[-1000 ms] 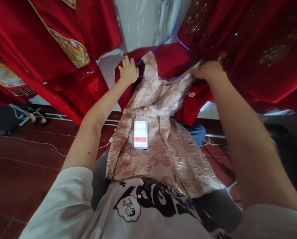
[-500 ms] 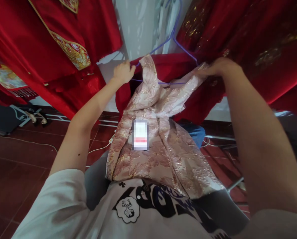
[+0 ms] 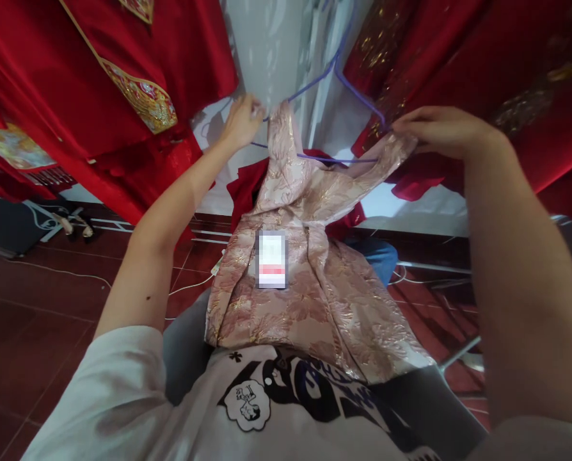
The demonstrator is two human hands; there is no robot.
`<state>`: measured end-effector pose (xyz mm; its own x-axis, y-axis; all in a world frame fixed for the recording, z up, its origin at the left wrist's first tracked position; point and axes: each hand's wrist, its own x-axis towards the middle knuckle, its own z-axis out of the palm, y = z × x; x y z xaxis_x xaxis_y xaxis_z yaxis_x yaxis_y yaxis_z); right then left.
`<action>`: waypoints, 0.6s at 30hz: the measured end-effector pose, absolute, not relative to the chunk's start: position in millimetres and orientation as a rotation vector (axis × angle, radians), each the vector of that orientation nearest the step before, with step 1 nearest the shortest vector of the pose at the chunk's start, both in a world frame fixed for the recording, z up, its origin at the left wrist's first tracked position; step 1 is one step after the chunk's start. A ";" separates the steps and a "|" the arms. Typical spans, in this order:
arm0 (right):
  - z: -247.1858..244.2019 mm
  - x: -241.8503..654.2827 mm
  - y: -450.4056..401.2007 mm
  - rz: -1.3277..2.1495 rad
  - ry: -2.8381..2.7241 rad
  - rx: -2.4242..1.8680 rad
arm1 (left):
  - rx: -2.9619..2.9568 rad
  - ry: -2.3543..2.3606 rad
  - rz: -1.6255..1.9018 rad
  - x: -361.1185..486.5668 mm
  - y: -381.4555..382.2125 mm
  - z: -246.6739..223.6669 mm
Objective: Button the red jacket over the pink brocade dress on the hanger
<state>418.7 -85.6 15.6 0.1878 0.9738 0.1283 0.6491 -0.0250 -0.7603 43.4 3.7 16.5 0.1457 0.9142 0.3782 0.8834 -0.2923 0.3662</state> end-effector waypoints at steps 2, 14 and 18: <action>14.8 414.6 -89.3 0.577 -1.481 -1.742 | 2.534 1.690 0.854 62.4 5.4 17.4; -9.4 432.5 -87.6 0.323 -1.501 -1.593 | 2.812 1.807 0.549 62.9 12.9 26.5; -13.3 433.6 -86.4 0.367 -1.455 -1.576 | 2.703 1.823 0.502 37.0 10.8 23.2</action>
<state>433.6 -86.4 -13.3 0.2540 0.8983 0.3586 0.6211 0.1328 -0.7724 37.0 10.8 23.2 0.3469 0.8763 0.3342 0.9239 -0.3807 0.0391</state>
